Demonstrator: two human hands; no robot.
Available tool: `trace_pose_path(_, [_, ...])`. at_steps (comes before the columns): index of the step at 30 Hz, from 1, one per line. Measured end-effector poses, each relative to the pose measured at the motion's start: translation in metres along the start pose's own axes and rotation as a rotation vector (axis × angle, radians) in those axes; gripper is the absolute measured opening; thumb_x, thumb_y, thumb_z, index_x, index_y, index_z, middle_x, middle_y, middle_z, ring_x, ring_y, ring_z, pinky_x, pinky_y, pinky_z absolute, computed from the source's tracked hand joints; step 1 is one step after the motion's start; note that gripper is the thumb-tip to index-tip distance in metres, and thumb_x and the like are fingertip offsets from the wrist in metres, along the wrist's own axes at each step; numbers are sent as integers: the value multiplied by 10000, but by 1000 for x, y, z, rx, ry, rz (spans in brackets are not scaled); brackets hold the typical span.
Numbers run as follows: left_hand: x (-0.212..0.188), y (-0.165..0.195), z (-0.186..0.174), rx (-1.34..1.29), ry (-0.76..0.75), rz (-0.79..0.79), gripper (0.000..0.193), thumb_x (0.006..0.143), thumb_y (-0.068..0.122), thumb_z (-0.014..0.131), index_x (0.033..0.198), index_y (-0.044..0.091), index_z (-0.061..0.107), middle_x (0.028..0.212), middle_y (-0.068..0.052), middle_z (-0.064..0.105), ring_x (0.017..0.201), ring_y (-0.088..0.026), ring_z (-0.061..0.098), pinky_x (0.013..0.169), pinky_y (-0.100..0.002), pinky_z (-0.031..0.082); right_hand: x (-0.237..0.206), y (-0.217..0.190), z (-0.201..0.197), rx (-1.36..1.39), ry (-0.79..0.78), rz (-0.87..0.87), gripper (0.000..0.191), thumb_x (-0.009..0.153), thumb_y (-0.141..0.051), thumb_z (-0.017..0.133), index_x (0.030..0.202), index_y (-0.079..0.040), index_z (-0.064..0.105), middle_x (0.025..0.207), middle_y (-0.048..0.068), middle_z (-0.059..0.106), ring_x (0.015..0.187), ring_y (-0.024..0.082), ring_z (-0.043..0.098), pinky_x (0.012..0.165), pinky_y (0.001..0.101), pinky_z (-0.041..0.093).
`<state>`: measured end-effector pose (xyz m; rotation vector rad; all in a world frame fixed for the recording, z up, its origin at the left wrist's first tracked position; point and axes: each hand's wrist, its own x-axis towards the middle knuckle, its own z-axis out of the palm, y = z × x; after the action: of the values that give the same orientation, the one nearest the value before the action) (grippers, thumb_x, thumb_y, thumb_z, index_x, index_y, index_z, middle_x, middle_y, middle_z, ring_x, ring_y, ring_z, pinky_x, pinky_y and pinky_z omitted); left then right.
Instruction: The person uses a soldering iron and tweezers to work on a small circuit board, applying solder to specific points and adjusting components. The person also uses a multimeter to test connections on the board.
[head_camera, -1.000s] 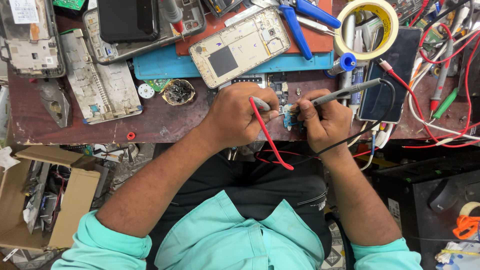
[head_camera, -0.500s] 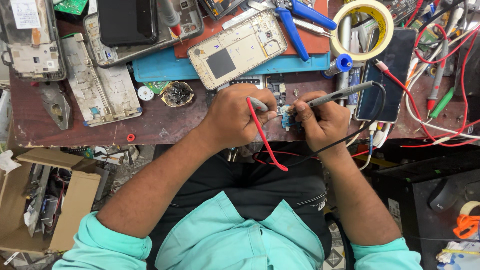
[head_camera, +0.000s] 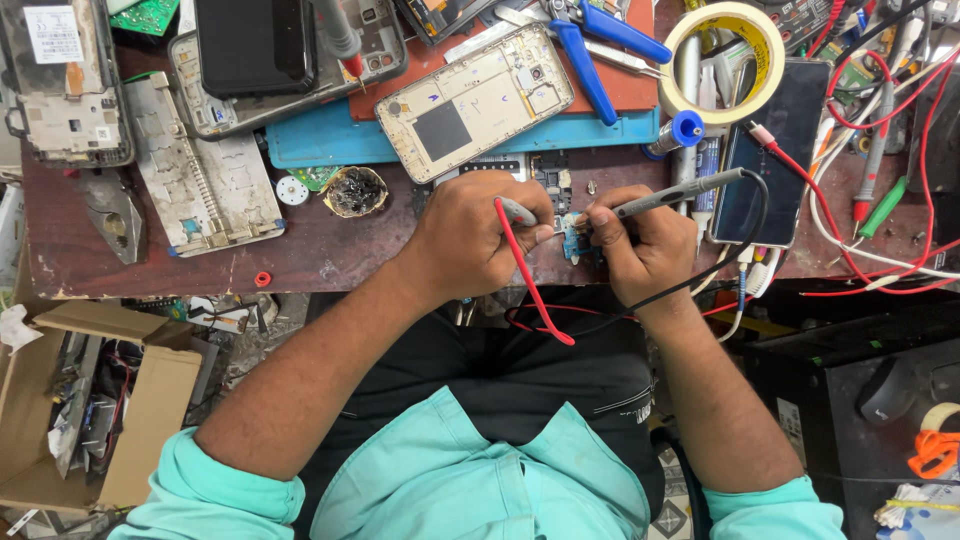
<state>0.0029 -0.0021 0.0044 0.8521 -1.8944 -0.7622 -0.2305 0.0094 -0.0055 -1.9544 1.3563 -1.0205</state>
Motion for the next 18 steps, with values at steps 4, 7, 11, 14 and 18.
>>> trace_pose_path(4, [0,0,0,-1,-1,-11,116,868,111,747,844,72,640,752,-85,648,746,-319,650,682,-432,501,-1,2,0,-17,0,-39,147,1065,-127,676,986,-4,693,845,67,728,730,108,688,660,248,533])
trace_pose_path(7, [0,0,0,-16,6,-17,82,871,107,735,860,81,658,767,-80,660,753,-306,666,692,-417,514,-1,5,-1,63,-15,106,143,1065,-138,660,997,-12,679,781,65,713,663,103,661,608,235,519])
trace_pose_path(11, [1,2,2,27,17,-36,80,882,123,751,905,75,692,765,-92,661,736,-311,666,680,-416,515,1,11,-1,390,68,166,127,1102,-151,603,1084,-27,585,957,99,740,713,97,652,622,211,523])
trace_pose_path(14, [2,2,1,-6,7,-27,83,899,125,759,932,79,699,782,-91,675,732,-301,675,677,-409,521,2,17,-1,564,156,151,150,1089,-149,609,1157,-32,544,1099,139,735,771,105,669,664,213,553])
trace_pose_path(18, [1,5,-3,-60,20,34,99,935,95,760,992,72,683,911,-95,711,836,-289,717,749,-378,564,-6,24,-2,492,177,121,161,1114,-122,615,1200,4,564,1137,173,690,845,136,690,702,239,563])
